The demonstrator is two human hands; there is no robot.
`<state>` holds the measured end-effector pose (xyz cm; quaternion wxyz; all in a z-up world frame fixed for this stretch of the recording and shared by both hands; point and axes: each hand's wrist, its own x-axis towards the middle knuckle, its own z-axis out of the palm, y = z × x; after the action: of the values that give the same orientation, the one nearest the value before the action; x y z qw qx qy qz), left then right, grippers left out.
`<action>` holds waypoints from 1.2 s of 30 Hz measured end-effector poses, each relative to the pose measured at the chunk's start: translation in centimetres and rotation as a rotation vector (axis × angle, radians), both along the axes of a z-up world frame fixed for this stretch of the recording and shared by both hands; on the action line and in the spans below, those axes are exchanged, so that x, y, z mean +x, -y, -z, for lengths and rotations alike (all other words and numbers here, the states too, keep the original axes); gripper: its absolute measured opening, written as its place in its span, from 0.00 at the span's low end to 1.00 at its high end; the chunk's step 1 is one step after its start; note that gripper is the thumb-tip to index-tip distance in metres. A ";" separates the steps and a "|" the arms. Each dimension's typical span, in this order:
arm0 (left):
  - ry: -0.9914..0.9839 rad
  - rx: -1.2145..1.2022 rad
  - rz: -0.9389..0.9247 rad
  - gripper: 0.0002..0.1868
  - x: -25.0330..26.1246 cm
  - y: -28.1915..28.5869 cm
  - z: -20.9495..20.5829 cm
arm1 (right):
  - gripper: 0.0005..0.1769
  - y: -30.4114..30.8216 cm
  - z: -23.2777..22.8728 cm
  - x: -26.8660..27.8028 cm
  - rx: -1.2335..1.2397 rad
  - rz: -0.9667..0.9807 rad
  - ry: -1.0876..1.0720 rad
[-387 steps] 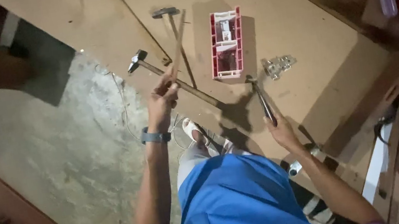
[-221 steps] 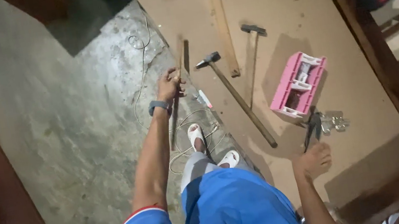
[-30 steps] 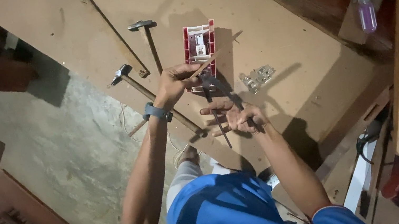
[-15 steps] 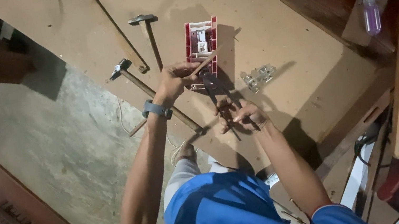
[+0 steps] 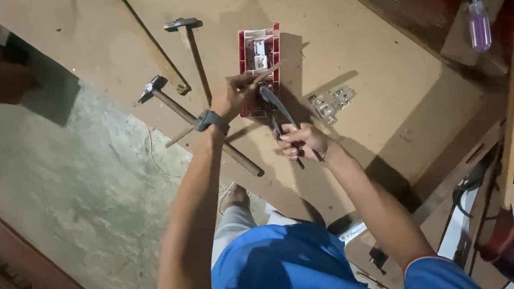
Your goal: The person repeatedly uses a hammer to tap and shape a thin wooden stick held against a workbench. They periodically use pliers to grip and adjust the stick. The process involves alternating between hammering and gripping to refine the wood's shape.
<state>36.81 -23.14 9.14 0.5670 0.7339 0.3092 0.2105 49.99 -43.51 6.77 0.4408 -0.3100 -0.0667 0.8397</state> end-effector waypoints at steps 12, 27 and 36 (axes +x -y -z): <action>-0.496 0.479 0.018 0.15 -2.5 0.5 6.8 | 0.08 0.6 3.9 -1.2 -0.059 0.013 -0.207; -0.516 0.386 -0.019 0.15 -2.9 0.3 4.0 | 0.11 -0.4 4.5 -1.2 -0.025 0.005 -0.234; -0.310 0.140 -0.233 0.11 -4.5 0.0 3.9 | 0.17 1.8 3.6 -2.4 -0.184 0.237 0.127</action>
<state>32.27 -23.11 5.28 0.4320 0.7543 0.4604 0.1800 47.60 -45.32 3.21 0.5014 -0.4072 0.0196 0.7632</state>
